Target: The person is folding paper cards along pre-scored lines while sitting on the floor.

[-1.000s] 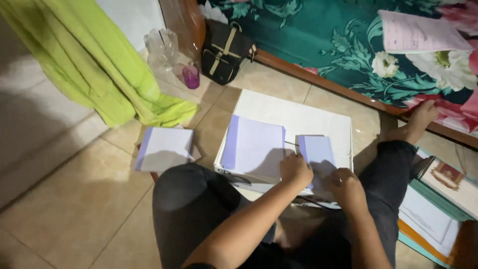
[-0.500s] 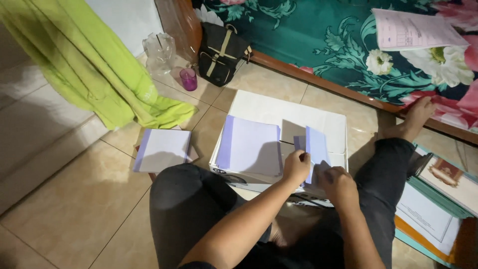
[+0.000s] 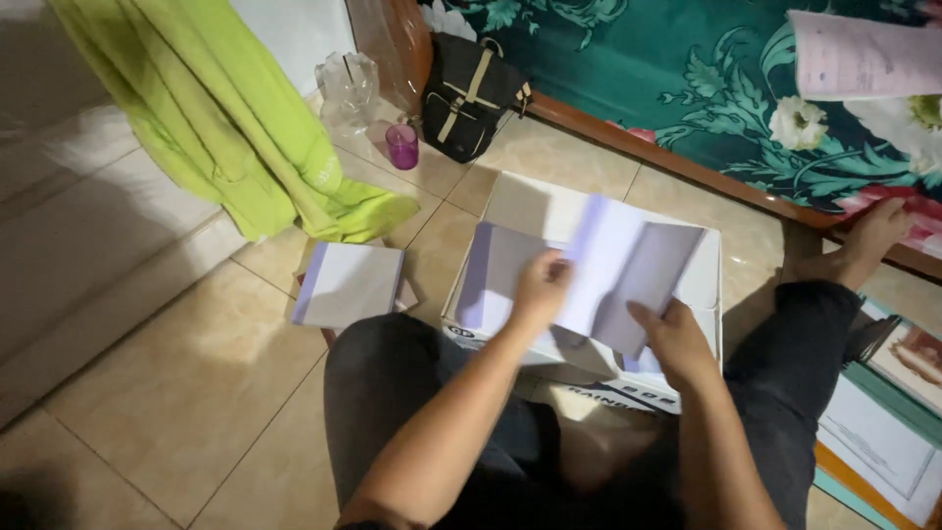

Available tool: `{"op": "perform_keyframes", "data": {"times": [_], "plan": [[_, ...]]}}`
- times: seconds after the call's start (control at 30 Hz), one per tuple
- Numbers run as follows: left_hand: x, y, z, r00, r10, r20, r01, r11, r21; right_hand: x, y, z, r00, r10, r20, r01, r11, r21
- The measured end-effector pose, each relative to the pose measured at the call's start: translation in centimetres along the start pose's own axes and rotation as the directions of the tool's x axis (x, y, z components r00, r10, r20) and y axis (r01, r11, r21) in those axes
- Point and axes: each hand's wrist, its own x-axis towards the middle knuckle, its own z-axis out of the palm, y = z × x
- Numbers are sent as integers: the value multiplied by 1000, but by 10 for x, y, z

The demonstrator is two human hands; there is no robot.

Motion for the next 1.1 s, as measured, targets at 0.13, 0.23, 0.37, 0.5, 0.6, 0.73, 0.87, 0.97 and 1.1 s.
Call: {"op": "perform_keyframes", "data": {"times": [0.13, 0.23, 0.37, 0.5, 0.6, 0.73, 0.87, 0.97, 1.1], "plan": [[-7, 9, -86, 993, 66, -94, -40, 966, 256, 24, 25, 39, 999, -33, -15, 28, 966, -256], [-7, 6, -108, 988, 118, -96, -46, 833, 552, 37, 40, 65, 996, -82, 43, 91, 956, -279], [0, -26, -106, 913, 406, 31, -252, 503, 827, 50, 69, 82, 993, -114, -4, 105, 933, -345], [-1, -41, -97, 845, 531, 60, -311, 397, 863, 53, 75, 83, 993, -115, 12, 109, 895, -432], [-4, -37, -103, 911, 408, 68, -280, 488, 827, 53, 75, 89, 993, -119, 22, 116, 895, -431], [-2, -37, -102, 917, 389, 92, -281, 465, 840, 59, 80, 96, 995, -102, -5, 88, 875, -476], [-4, -31, -95, 951, 285, 117, -241, 447, 861, 59, 80, 99, 995, -101, -15, 78, 851, -519], [-1, -28, -89, 963, 246, 111, -211, 432, 877, 38, 50, 99, 969, -244, -37, 158, 727, -669], [-7, -24, -94, 976, 184, 120, -190, 430, 883, 19, 67, 103, 835, -538, 116, 324, 310, -894]]}}
